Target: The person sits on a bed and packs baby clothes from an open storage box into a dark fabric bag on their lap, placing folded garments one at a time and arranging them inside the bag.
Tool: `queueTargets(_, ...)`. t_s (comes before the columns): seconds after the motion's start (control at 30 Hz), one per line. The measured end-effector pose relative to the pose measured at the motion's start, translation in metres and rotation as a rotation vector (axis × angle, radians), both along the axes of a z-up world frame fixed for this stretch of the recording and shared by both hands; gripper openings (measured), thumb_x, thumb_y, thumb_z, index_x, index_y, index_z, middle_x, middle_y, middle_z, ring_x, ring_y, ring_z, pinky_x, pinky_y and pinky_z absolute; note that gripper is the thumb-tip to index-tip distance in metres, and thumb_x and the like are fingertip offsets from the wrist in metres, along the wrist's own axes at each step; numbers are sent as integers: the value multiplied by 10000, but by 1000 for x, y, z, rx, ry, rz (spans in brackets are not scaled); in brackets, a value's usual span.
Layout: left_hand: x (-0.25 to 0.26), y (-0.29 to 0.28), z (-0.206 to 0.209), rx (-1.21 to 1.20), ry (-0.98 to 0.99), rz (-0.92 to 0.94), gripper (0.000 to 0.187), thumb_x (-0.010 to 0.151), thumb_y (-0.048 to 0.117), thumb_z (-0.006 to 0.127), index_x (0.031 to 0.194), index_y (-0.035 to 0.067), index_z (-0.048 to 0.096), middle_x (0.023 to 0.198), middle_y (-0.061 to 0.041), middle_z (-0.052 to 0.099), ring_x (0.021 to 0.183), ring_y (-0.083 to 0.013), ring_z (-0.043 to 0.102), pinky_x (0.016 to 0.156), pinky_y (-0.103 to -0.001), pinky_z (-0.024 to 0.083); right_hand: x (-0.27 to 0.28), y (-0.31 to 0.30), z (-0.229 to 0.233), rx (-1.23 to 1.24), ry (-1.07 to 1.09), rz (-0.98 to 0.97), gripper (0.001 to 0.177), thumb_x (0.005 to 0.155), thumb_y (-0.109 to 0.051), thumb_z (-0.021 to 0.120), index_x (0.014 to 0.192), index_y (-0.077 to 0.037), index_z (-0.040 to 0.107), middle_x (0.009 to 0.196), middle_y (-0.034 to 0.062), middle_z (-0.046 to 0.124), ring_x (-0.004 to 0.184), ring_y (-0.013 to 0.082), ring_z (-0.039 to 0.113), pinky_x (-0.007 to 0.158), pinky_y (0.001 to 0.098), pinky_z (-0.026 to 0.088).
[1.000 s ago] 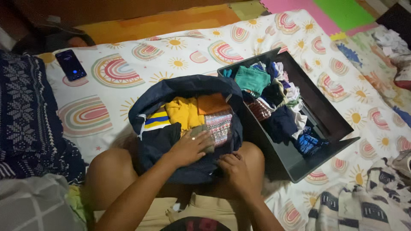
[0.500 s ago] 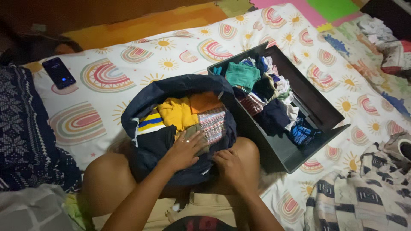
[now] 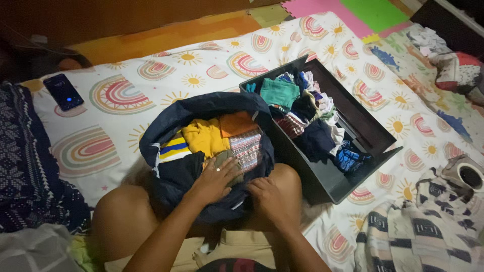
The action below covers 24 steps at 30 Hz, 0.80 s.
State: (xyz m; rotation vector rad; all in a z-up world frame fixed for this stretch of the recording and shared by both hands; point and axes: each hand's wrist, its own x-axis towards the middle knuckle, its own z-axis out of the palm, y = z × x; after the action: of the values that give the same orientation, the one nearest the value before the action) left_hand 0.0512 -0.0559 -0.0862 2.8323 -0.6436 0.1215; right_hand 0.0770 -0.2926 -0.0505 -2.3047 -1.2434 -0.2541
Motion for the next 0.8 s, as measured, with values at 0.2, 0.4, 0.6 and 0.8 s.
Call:
queueTargets(0.2, 2, 1, -5, 12, -1, -10, 770, 793, 347, 763, 1488, 225, 455, 1608, -111, 345, 1500, -295, 282, 1156, -651, 216, -6, 2, 10, 8, 114, -29, 325, 713, -111, 682, 1028, -58, 737, 1041, 103, 711, 1008, 324, 634, 910, 427, 469)
queueTargets(0.4, 0, 0, 3, -5, 15, -15, 772, 789, 335, 766, 1484, 220, 451, 1605, -109, 344, 1494, -295, 285, 1156, -645, 215, -8, 6, 17, 17, 65, -52, 237, 824, -98, 627, 1033, -83, 739, 1042, 87, 712, 1017, 300, 646, 921, 421, 470)
queueTargets(0.6, -1, -1, 3, -19, 7, -11, 789, 774, 315, 782, 1484, 215, 454, 1601, -111, 351, 1500, -299, 288, 1161, -640, 215, -8, 3, 16, -12, 102, -29, 257, 811, -77, 616, 1040, -56, 731, 1035, 110, 700, 1023, 318, 636, 931, 424, 462)
queueTargets(0.8, -1, 1, 8, -35, 22, -14, 758, 779, 303, 778, 1466, 203, 476, 1601, -108, 354, 1503, -292, 281, 1168, -640, 205, -1, 4, 9, -38, 22, -31, 263, 812, -66, 637, 1052, -83, 743, 1035, 89, 704, 1008, 297, 636, 943, 433, 455)
